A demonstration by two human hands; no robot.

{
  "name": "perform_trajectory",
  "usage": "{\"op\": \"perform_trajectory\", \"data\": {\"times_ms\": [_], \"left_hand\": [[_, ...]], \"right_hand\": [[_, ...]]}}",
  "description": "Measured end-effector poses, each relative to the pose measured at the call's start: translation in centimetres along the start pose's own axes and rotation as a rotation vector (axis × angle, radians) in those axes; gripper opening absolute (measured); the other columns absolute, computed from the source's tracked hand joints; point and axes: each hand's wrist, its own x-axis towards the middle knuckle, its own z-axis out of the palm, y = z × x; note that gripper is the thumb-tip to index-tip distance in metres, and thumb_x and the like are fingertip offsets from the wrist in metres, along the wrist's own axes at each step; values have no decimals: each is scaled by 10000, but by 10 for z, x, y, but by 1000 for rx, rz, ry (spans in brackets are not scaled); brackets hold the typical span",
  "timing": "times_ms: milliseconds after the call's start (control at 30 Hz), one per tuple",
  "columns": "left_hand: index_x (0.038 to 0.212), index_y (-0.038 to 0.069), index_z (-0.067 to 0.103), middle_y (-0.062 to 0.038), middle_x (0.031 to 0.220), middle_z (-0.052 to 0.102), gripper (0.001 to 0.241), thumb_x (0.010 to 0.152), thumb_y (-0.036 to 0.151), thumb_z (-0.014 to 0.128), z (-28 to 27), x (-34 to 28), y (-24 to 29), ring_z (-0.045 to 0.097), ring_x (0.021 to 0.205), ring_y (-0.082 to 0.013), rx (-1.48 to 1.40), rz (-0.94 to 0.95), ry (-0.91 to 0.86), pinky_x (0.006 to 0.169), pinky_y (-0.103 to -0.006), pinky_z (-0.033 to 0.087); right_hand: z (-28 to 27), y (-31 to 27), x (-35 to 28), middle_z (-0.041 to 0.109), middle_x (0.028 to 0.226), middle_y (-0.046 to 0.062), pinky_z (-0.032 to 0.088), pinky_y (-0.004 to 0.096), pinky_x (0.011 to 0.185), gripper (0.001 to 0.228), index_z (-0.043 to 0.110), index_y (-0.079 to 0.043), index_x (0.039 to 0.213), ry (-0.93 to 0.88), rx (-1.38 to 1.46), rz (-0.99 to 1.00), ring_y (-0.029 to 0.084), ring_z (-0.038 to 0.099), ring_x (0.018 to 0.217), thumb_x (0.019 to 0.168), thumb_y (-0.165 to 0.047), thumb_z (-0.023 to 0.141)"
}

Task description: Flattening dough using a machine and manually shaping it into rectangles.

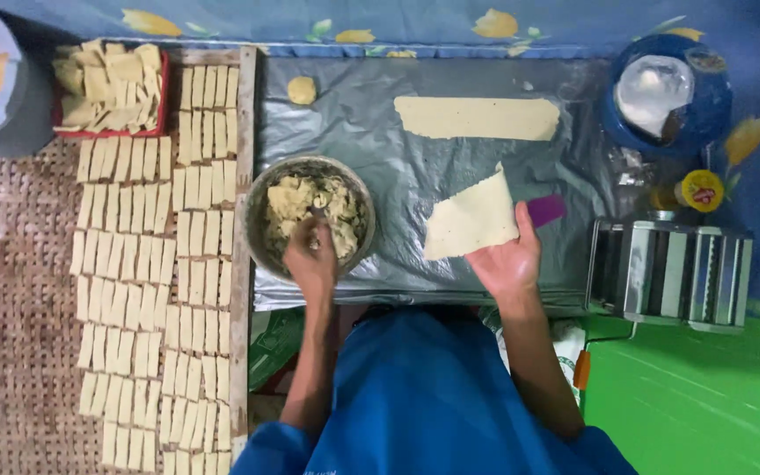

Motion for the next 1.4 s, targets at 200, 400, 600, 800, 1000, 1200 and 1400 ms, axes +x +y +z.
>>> {"op": "perform_trajectory", "data": {"times_ms": [200, 400, 600, 800, 1000, 1200, 1400], "left_hand": [[1385, 40, 594, -125, 1337, 694, 892, 888, 764, 437, 73, -42, 19, 681, 1200, -255, -985, -804, -1037, 1005, -427, 541], [1391, 26, 558, -113, 1331, 679, 696, 944, 560, 571, 118, -24, -2, 686, 1190, -239, -1348, -727, -919, 1020, -406, 561], [1067, -10, 776, -62, 971, 791, 268, 943, 226, 757, 154, 4, 8, 703, 793, -103, -772, -342, -778, 735, -262, 543], [1005, 4, 757, -38, 913, 762, 217, 914, 198, 788, 218, 38, -12, 687, 722, -108, -756, -345, -657, 645, -268, 545], [1020, -8, 765, -64, 897, 759, 207, 927, 177, 776, 249, 57, -11, 678, 695, -145, -666, -374, -661, 630, -300, 542], [1075, 26, 732, -80, 1004, 773, 210, 878, 97, 708, 262, 50, 13, 758, 849, -196, -982, -635, -837, 736, -354, 631], [1011, 24, 744, -81, 936, 754, 125, 905, 84, 771, 297, 65, -44, 720, 768, -196, -787, -416, -594, 672, -351, 596]], "right_hand": [[42, 2, -13, 375, 1653, 239, 248, 538, 1256, 760, 426, -127, 1602, -255, 247, 84, 392, 349, 1531, 1052, -648, 365], [18, -12, 5, 312, 1684, 193, 208, 538, 1267, 828, 380, -100, 1607, -242, 194, 80, 364, 303, 1547, 1019, -680, 326], [-88, -42, 56, 478, 1607, 138, 231, 519, 1303, 749, 503, -7, 1513, -85, 218, -35, 316, 392, 1540, 1046, -585, 404], [-177, -76, 119, 636, 1437, 94, 404, 468, 1200, 474, 611, -52, 1414, 45, 233, -97, 265, 586, 1355, 1050, -352, 567], [-223, -103, 162, 722, 1320, 90, 495, 404, 1099, 370, 650, -37, 1358, 66, 132, -137, 231, 683, 1215, 1098, -286, 562], [-228, -117, 171, 724, 1299, 87, 508, 424, 1104, 353, 659, -43, 1313, 103, 93, -176, 242, 681, 1209, 1041, -256, 584], [-223, -124, 173, 691, 1342, 95, 455, 426, 1141, 417, 627, -35, 1343, 79, 47, -178, 256, 641, 1263, 1032, -310, 581]]}}
